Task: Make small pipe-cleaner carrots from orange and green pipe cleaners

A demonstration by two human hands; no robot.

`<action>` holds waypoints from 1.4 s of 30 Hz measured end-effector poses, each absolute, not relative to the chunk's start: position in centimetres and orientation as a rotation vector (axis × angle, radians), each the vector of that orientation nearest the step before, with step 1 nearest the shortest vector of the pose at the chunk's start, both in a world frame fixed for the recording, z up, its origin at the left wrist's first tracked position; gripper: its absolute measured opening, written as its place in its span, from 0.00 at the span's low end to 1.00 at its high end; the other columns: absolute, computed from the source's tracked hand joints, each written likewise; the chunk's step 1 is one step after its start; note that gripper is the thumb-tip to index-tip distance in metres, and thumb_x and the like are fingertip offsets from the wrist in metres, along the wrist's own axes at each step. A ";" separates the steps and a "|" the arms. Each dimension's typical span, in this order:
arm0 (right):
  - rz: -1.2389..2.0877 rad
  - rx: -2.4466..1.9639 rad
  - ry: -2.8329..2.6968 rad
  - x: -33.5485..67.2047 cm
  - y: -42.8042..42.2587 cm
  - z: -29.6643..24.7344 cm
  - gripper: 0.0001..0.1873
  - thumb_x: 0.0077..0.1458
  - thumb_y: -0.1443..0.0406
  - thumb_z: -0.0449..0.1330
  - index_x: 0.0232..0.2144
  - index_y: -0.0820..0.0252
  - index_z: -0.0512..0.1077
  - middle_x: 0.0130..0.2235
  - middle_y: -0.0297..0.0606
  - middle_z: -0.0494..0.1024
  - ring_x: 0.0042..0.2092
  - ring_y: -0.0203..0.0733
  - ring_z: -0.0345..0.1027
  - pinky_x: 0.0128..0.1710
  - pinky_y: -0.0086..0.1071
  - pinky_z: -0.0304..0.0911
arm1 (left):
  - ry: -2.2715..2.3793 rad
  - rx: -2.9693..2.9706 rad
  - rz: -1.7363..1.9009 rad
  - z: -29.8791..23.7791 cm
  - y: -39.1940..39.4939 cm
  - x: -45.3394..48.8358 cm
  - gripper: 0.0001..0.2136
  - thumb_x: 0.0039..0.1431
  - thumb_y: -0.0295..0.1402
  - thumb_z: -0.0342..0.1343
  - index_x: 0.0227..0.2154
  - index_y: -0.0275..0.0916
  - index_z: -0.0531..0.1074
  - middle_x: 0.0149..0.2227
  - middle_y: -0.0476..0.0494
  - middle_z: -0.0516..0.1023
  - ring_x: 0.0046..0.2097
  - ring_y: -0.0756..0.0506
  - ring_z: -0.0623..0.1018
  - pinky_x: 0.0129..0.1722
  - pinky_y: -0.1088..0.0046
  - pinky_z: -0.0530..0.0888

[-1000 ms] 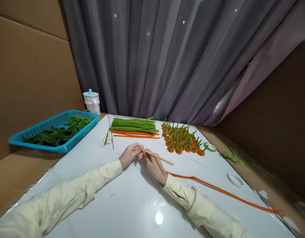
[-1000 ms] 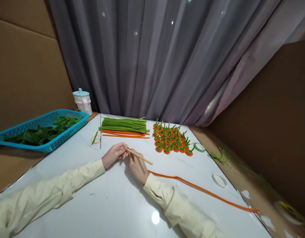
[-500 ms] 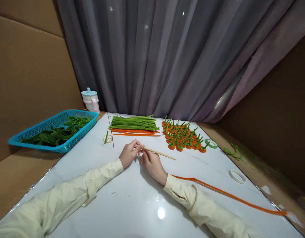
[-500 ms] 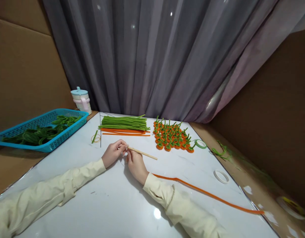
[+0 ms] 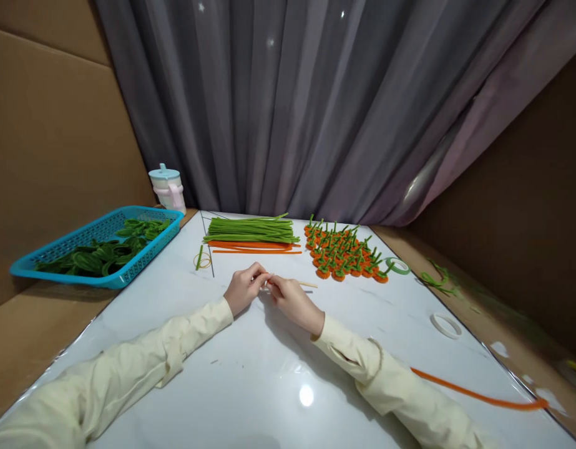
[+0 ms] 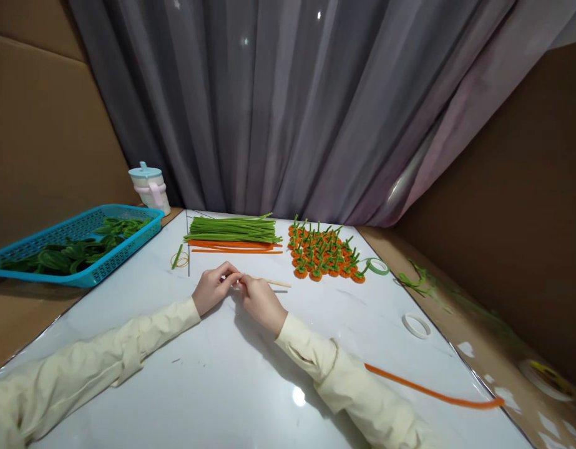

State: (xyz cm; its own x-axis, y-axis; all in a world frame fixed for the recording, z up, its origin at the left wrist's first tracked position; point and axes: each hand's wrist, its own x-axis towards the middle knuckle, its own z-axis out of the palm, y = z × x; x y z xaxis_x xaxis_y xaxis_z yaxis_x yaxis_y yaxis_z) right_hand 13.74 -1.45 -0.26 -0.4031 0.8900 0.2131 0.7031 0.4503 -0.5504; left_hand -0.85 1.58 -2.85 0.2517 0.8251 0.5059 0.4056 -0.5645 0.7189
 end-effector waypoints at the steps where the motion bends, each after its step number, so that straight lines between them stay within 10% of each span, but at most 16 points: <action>1: 0.482 -1.350 -2.271 13.9 -1.5 0.0 0.10 0.53 0.75 0.50 0.34 0.63 0.69 0.28 0.37 0.75 0.28 0.38 0.66 0.27 0.26 0.54 | 1.124 2.081 1.261 -2.8 1.6 -0.9 0.09 0.57 0.37 0.49 0.25 0.39 0.66 0.21 0.53 0.71 0.23 0.53 0.70 0.24 0.80 0.66; 10: -0.097 -1.387 -2.609 14.8 -1.6 2.5 0.10 0.55 0.76 0.51 0.36 0.64 0.68 0.39 0.46 0.71 0.43 0.48 0.62 0.35 0.33 0.57 | 1.125 2.018 1.235 -2.5 1.3 -0.7 0.11 0.56 0.37 0.49 0.22 0.38 0.67 0.17 0.53 0.68 0.21 0.53 0.67 0.23 0.80 0.65; 24: -0.011 -1.400 -2.502 15.7 0.3 1.0 0.09 0.56 0.76 0.49 0.34 0.61 0.66 0.32 0.36 0.73 0.31 0.35 0.65 0.27 0.26 0.50 | 0.979 1.577 1.186 -2.7 1.6 -0.3 0.15 0.56 0.45 0.49 0.26 0.37 0.64 0.18 0.53 0.70 0.14 0.56 0.63 0.13 0.81 0.61; 35: -0.437 -1.130 -2.804 14.4 -1.8 3.3 0.09 0.58 0.75 0.47 0.37 0.68 0.66 0.35 0.47 0.72 0.37 0.46 0.65 0.34 0.36 0.56 | 1.151 1.911 1.235 -2.1 0.7 -0.3 0.10 0.57 0.38 0.48 0.24 0.38 0.65 0.15 0.56 0.66 0.17 0.54 0.64 0.20 0.80 0.62; 42: 0.415 -1.236 -2.373 16.1 0.5 2.8 0.08 0.52 0.76 0.52 0.28 0.63 0.69 0.29 0.40 0.74 0.32 0.39 0.66 0.33 0.30 0.55 | 1.095 1.947 1.214 -2.2 0.4 -0.1 0.11 0.59 0.38 0.45 0.26 0.38 0.67 0.17 0.54 0.70 0.18 0.54 0.65 0.21 0.80 0.63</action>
